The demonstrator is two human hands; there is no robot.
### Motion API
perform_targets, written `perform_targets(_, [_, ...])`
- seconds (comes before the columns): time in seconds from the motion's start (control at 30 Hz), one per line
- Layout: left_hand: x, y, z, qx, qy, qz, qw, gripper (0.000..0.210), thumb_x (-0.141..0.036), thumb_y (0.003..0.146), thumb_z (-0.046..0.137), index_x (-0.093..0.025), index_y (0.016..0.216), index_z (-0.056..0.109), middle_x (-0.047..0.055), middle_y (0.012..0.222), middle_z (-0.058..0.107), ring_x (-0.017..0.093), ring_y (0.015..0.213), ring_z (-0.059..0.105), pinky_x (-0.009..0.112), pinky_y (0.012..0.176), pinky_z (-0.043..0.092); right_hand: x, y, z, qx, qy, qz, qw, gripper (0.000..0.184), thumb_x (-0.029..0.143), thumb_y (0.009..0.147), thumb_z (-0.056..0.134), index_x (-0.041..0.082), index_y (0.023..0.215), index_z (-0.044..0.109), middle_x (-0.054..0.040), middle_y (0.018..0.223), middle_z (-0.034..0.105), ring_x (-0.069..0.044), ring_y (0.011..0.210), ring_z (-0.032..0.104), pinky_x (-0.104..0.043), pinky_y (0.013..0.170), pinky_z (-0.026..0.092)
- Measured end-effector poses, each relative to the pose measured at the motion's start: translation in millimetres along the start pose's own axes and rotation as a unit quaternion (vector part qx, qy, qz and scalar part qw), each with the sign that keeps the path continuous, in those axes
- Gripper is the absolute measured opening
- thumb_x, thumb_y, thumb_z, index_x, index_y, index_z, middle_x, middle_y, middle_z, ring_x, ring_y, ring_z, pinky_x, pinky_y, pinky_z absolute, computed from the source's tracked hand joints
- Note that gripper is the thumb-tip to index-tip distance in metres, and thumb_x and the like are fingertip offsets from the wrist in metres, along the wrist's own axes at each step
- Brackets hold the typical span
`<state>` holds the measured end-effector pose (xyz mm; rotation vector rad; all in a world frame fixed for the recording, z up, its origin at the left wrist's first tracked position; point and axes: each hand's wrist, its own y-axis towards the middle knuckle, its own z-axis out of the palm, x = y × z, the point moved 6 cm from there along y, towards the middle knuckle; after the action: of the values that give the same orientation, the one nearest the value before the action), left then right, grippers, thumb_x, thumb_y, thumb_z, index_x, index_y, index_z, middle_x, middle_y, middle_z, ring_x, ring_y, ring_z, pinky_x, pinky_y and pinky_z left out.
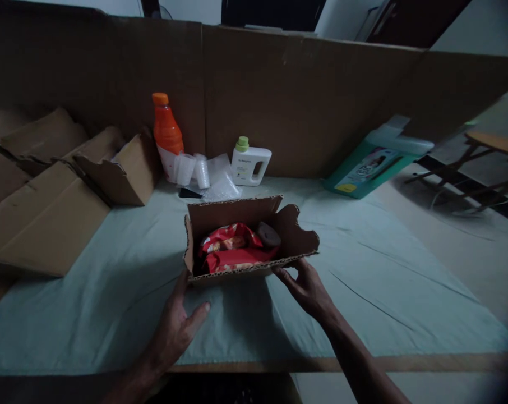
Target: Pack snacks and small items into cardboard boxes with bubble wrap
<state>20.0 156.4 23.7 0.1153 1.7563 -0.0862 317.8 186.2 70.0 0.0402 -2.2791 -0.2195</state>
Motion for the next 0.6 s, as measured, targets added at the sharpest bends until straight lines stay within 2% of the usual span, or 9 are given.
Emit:
perform_targets(0.1, [2,-16,-6.9,-0.025,0.019,-0.009,0.999,0.069,-0.042,0.091,0.063,-0.021,0.152,0.038,0.015,0.144,0.055,0.034,0.142,0.044,0.053,0.123,0.027,0,-7,9,-0.008,0.000,0.001,1.000,0.038,0.055,0.090,0.057,0.018,0.089,0.065,-0.0109,0.087,0.072,-0.024,0.074,0.065,-0.035,0.064,0.053])
perform_targets(0.2, [0,-30,-2.2,-0.032,0.026,-0.010,0.999,0.066,-0.041,0.092,0.061,-0.020,0.151,0.040,0.016,0.136,0.061,0.034,0.138,0.049,0.054,0.121,0.030,-7,-7,11,-0.020,0.002,0.000,1.000,0.042,0.060,0.089,0.056,0.019,0.090,0.065,-0.0085,0.081,0.072,-0.020,0.059,0.059,-0.032,0.053,0.048])
perform_targets(0.27, [-2,-38,3.7,-0.022,0.017,-0.003,1.000,0.066,-0.037,0.093,0.059,-0.019,0.153,0.038,0.016,0.135,0.061,0.033,0.135,0.052,0.052,0.119,0.035,-12,-4,10,-0.035,0.018,-0.010,0.999,0.044,0.063,0.089,0.056,0.020,0.096,0.065,-0.0096,0.087,0.073,-0.022,0.068,0.064,-0.033,0.058,0.052])
perform_targets(0.33, [-4,-44,8.5,-0.008,0.010,0.004,1.000,0.066,-0.033,0.092,0.057,-0.020,0.154,0.036,0.016,0.139,0.059,0.031,0.133,0.053,0.049,0.115,0.041,-17,-2,11,-0.053,0.040,-0.011,0.998,0.047,0.064,0.088,0.057,0.021,0.106,0.064,-0.0117,0.100,0.074,-0.026,0.087,0.069,-0.035,0.070,0.056])
perform_targets(0.4, [-5,-48,10.8,-0.004,0.019,0.011,1.000,0.061,-0.030,0.090,0.057,-0.021,0.149,0.042,0.015,0.139,0.059,0.029,0.130,0.055,0.045,0.110,0.046,-23,0,13,-0.056,0.064,0.014,0.996,0.053,0.067,0.087,0.058,0.021,0.114,0.061,-0.0135,0.112,0.073,-0.028,0.097,0.070,-0.036,0.075,0.057])
perform_targets(0.5, [-5,-52,13.2,-0.003,0.046,0.017,0.999,0.054,-0.028,0.086,0.060,-0.021,0.139,0.054,0.014,0.130,0.063,0.029,0.120,0.059,0.043,0.108,0.047,-26,1,22,-0.034,0.110,0.058,0.992,0.060,0.070,0.086,0.057,0.022,0.121,0.058,-0.0156,0.127,0.068,-0.028,0.100,0.070,-0.037,0.075,0.059])
perform_targets(0.6, [-2,-54,9.5,-0.045,0.050,0.017,0.998,0.064,-0.032,0.086,0.061,-0.020,0.147,0.047,0.014,0.126,0.064,0.030,0.118,0.061,0.044,0.110,0.046,-14,11,37,0.006,0.148,0.049,0.988,0.059,0.068,0.088,0.058,0.024,0.127,0.056,-0.0143,0.136,0.063,-0.029,0.112,0.067,-0.040,0.087,0.059])
